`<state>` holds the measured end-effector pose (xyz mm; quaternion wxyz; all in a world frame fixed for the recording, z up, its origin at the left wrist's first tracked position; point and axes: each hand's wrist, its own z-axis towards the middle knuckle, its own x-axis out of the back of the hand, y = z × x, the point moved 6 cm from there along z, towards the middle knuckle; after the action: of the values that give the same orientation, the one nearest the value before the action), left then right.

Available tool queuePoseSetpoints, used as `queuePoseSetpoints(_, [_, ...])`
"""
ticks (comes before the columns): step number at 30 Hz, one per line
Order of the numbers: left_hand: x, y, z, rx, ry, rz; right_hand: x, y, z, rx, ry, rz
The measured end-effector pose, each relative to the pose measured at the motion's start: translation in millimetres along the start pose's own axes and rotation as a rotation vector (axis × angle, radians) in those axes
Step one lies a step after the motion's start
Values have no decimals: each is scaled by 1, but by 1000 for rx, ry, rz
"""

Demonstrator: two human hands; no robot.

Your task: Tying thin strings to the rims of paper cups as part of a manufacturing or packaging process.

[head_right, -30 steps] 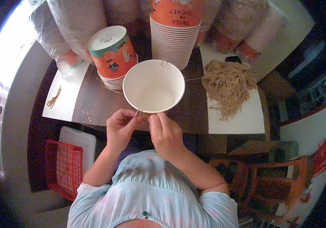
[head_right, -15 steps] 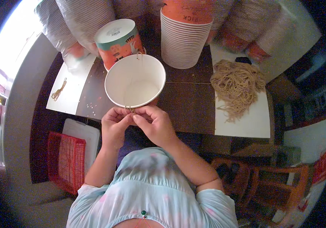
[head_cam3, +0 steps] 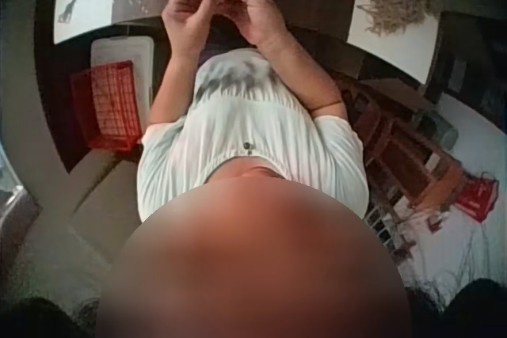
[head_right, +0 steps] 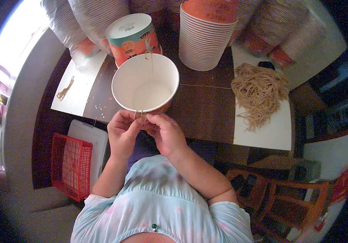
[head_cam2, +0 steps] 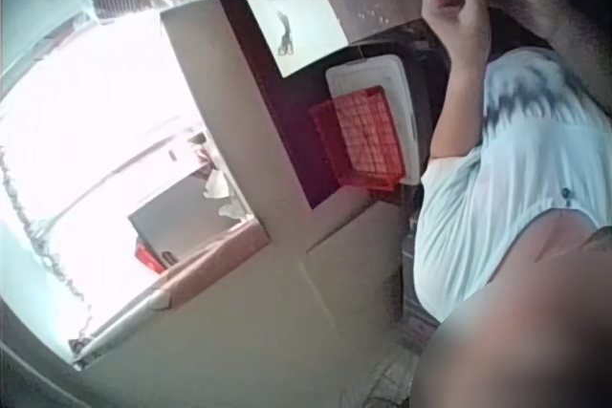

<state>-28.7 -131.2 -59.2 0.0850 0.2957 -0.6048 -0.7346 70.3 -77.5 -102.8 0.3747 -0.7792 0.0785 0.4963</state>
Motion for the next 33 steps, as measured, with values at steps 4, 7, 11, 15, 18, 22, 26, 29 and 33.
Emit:
queuePoseSetpoints(4, [0,4,-2,-55,-1,146,-6,3,-2,-10,30,23])
queuePoseSetpoints(7, [1,5,-5,-83,4,254,-4,6,-2,-3,69,-2])
queuePoseSetpoints(11, [4,3,-6,-95,35,300,-2,8,-1,31,71,-40])
queuePoseSetpoints(15, [3,11,-8,-101,68,398,-1,5,-3,93,84,-119])
queuePoseSetpoints(18, [5,10,-8,-139,86,466,-12,-1,-7,160,94,-206])
queuePoseSetpoints(22, [4,17,-4,-119,42,467,-14,-6,-10,233,122,-274])
queuePoseSetpoints(26, [3,11,0,26,6,207,-14,-7,-8,262,123,-303])
queuePoseSetpoints(29, [3,9,3,-8,19,335,-8,-2,-5,255,157,-334])
queuePoseSetpoints(33, [-1,9,4,0,39,383,-5,-4,-6,357,161,-379])
